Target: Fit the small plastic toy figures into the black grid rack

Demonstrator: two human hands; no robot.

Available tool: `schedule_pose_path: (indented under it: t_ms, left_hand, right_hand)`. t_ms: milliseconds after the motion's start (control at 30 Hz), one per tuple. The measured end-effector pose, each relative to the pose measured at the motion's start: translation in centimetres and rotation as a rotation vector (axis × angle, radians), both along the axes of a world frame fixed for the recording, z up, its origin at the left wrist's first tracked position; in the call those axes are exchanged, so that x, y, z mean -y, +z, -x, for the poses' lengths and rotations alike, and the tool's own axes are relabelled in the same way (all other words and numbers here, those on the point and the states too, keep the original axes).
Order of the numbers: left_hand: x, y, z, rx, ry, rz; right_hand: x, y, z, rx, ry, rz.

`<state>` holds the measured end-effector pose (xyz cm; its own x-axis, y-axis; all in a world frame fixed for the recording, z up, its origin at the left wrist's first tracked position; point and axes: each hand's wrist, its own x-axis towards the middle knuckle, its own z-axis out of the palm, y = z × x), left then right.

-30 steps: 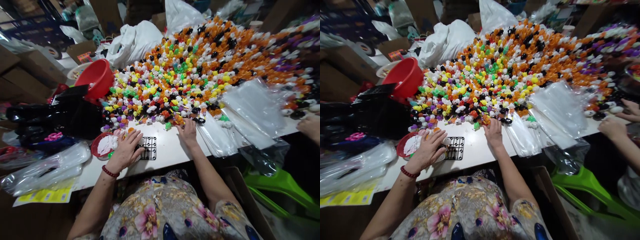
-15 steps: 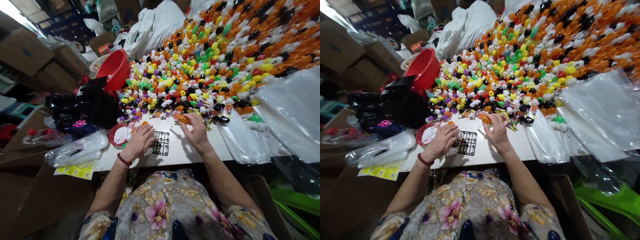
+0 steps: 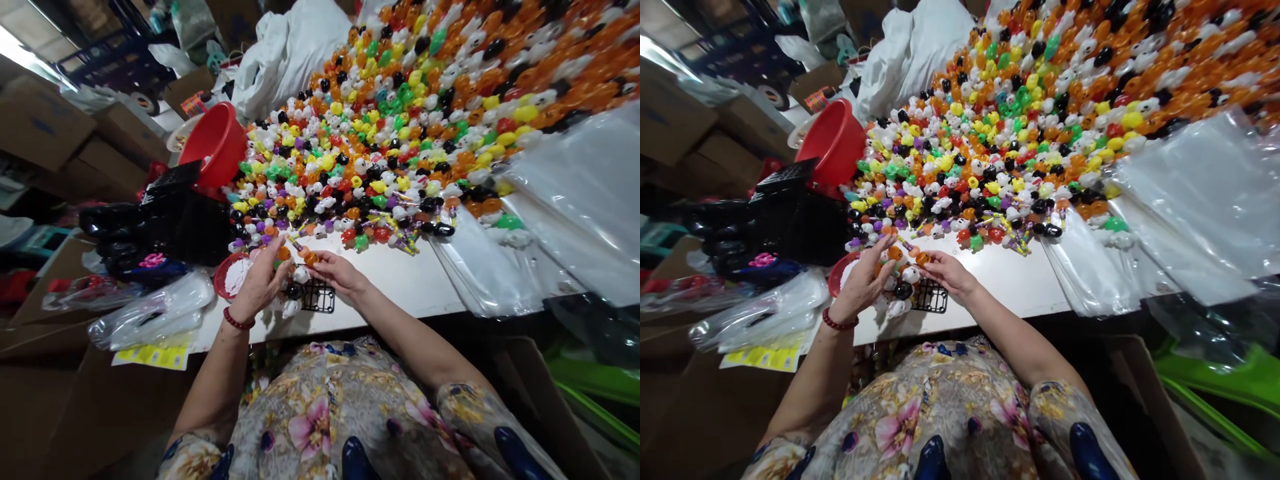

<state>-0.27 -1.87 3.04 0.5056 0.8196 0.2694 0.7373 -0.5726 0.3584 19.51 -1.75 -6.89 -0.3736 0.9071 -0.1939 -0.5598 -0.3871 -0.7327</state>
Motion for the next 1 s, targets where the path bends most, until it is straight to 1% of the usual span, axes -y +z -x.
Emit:
schedule_pose_path:
  t_ms: [33,100,167,233,300,367,433,567,667,733,867,933,1000]
  left_hand:
    - [-0.2,0.1,-0.1,0.002,-0.018,0.004]
    - [-0.6,0.2,-0.3,0.004,-0.057,0.006]
    - [-0.8,0.3,-0.6,-0.003,-0.101,0.017]
    - [-0.9,0.3,-0.7,-0.016,-0.12,0.034]
    - [-0.7,0.2,-0.6,-0.025,-0.097,0.03]
    - [-0.4,0.1,-0.4,-0.03,-0.058,0.015]
    - [-0.1,-0.1,-0.2,-0.037,-0.037,0.015]
    - [0.2,-0.5,0.0,-0.057,-0.032,0.031]
    - [0.2,-0.7,0.0,-0.06,-0.044,0.023]
    - [0.1,-0.8,-0.1,-0.063,-0.058,0.024]
    - [0.1,-0.9,-0.2,-0.073,-0.078,0.055]
    - [0.2,-1.0,-0.2,-0.072,-0.075,0.064]
    - [0.2,-1.0,-0.2,-0.071,-0.078,0.063]
  right_hand:
    - [-0.1,0.1,0.0,0.053,0.003,-0.039]
    - [-0.3,0.2,-0.1,0.21,-0.006,-0.162]
    - [-0.5,0.2,-0.2,0.414,-0.012,-0.319]
    - [-0.7,0.1,-0.2,0.62,-0.001,-0.443]
    - [-0.8,-0.1,0.0,0.781,-0.009,-0.516]
    - [-1.0,-0.4,0.2,0.875,-0.033,-0.555]
    - [-1.2,-0.7,0.6,0.911,-0.038,-0.592]
    - [-1.8,-1.0,1.2,0.991,0.01,-0.657]
    - [-2.0,-1.0,1.4,1.069,0.044,-0.663]
    - [-2.0,-1.0,1.4,1.035,0.06,-0.647]
    - [-2.0,-0.9,1.4,0.873,0.085,-0.635]
    - [-2.1,-0.8,1.5,0.884,0.113,-0.673]
    - [-2.3,-0.6,1.6,0.972,0.15,-0.731]
